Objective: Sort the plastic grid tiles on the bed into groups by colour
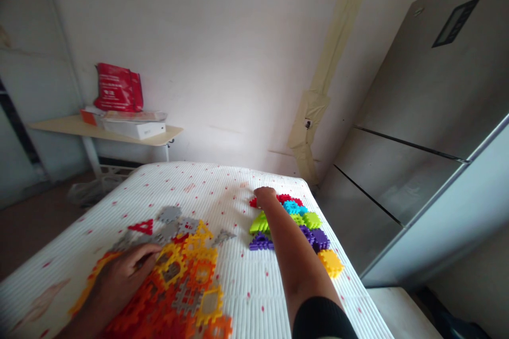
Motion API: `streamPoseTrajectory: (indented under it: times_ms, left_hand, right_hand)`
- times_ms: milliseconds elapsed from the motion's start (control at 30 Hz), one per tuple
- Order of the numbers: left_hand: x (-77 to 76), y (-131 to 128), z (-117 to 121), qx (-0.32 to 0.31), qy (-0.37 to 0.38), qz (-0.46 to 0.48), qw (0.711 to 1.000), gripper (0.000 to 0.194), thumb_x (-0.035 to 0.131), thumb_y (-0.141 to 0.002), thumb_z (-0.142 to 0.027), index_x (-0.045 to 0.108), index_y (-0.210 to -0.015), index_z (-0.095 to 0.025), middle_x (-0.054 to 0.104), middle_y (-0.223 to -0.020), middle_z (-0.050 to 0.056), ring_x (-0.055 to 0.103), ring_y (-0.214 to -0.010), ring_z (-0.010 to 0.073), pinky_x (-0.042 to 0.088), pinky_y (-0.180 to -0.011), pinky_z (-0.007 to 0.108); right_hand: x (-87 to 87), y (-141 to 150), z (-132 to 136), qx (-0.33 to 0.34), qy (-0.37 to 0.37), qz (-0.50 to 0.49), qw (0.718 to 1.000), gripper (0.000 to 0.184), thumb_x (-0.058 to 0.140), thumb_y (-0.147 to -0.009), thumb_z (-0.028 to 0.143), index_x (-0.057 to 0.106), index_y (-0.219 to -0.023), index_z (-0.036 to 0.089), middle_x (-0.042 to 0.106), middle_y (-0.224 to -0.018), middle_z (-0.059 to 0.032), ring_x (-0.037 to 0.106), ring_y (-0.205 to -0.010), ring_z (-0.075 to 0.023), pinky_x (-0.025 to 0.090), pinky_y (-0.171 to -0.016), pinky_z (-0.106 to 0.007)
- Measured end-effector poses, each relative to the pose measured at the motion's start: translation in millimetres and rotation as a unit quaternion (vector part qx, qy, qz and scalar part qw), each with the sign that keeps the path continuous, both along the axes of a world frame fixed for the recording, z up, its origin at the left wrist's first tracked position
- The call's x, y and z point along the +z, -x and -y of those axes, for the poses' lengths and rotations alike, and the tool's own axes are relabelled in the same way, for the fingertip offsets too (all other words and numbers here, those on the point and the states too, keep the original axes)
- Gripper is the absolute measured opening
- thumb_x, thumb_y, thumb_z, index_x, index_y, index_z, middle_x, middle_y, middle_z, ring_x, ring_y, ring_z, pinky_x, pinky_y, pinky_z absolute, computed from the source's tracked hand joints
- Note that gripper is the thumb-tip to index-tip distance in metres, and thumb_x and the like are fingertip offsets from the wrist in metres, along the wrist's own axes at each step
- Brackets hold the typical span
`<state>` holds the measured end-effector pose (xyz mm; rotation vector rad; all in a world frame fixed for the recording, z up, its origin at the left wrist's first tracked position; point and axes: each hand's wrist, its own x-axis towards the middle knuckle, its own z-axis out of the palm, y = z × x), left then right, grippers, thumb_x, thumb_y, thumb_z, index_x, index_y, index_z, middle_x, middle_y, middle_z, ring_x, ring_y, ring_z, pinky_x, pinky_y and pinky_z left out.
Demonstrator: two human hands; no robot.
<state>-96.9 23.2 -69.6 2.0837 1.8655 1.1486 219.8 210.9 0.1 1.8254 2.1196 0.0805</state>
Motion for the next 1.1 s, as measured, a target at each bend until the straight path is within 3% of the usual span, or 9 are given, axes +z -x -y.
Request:
streamPoseTrajectory:
  times_ms: [500,800,1000,1100]
  left_hand:
    - [-2.5,0.2,0.3,-0.002,0.014,0.009,1.000,0.022,0.047,-0.078,-0.034,0.067,-0.078,-0.025,0.073,-0.080,-0.002,0.067,-0.075,0.0165,0.050,-0.070,0.023]
    - [-4.2,0.6,0.7,-0.010,0.020,0.001,1.000,0.022,0.045,-0.080,-0.031,0.066,-0.080,-0.024,0.072,-0.080,-0.001,0.067,-0.076,0.0168,0.049,-0.071,0.025]
    - [6.4,-3.8,3.6,-0.021,0.011,0.054,0.998,0.021,0.046,-0.077,-0.029,0.066,-0.077,-0.022,0.072,-0.080,0.002,0.066,-0.078,0.0183,0.050,-0.073,0.027]
    - [17.7,-5.2,6.9,-0.037,0.016,0.133,0.990,0.021,0.048,-0.077,-0.032,0.067,-0.082,-0.022,0.071,-0.084,0.003,0.065,-0.082,0.0195,0.049,-0.078,0.029]
  right_hand:
    - [6.5,8.1,4.7,0.012,0.024,0.028,0.999,0.049,0.072,-0.068,0.017,0.062,-0.115,0.021,0.063,-0.116,-0.0124,0.059,-0.106,-0.0298,0.049,-0.082,-0.037]
    - [1.4,11.5,7.4,0.003,0.023,0.034,0.999,0.032,0.053,-0.090,0.034,0.053,-0.117,0.016,0.055,-0.116,-0.0073,0.057,-0.099,-0.0193,0.049,-0.084,-0.041]
    - [13.1,18.6,12.9,0.024,-0.011,0.004,1.000,0.033,0.069,-0.073,0.015,0.064,-0.106,0.016,0.063,-0.110,-0.0167,0.060,-0.103,-0.0303,0.048,-0.081,-0.042]
    - [26.6,33.7,19.7,0.058,-0.046,-0.032,0.997,0.038,0.064,-0.076,0.014,0.061,-0.114,0.020,0.062,-0.115,-0.0161,0.058,-0.106,-0.0304,0.047,-0.081,-0.041]
